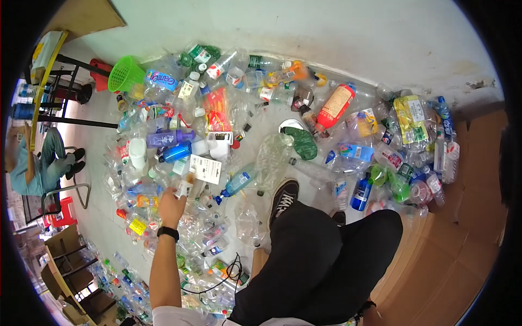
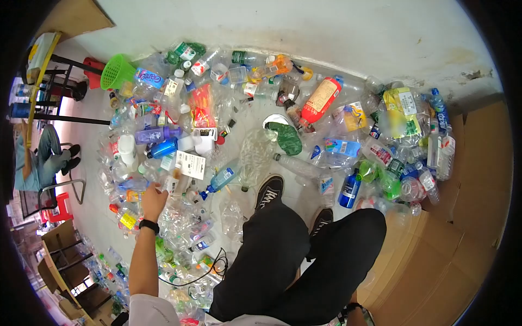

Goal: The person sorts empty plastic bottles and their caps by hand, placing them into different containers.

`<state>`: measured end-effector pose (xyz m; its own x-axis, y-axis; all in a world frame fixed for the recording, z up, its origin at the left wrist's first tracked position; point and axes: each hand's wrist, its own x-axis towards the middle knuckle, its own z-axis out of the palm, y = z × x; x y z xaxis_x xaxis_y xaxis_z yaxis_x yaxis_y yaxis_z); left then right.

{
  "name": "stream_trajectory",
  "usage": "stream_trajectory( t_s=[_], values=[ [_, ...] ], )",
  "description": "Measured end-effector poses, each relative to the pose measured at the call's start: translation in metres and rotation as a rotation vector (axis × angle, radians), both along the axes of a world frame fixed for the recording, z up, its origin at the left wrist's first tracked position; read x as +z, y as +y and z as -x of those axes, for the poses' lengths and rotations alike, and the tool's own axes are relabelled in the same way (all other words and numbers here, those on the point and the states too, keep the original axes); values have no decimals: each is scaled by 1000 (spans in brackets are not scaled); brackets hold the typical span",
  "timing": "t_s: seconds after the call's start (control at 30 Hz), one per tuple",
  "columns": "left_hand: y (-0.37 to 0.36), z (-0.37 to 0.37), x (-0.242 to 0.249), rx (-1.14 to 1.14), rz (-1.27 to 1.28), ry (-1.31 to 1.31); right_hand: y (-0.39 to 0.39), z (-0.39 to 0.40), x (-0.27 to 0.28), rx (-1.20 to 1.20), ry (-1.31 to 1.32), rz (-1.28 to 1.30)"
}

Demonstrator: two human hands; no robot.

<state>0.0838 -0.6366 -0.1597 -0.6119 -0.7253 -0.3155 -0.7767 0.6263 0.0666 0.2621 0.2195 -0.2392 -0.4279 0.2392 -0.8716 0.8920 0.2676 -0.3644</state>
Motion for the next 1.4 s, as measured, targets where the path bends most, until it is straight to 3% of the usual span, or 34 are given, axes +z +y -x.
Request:
stream_trajectory(
  t_s=[0.47,1.03,1.4],
  values=[
    [-54,118,-64,-130,206,-188,-18,11,-2,162,-156,-54],
    [-108,148,-139,-553,332,-385,-16,-46,27,317,-294,-108],
    [-115,156,-165,-560,309,-424,-26,-76,50,420,-326,-127]
  ],
)
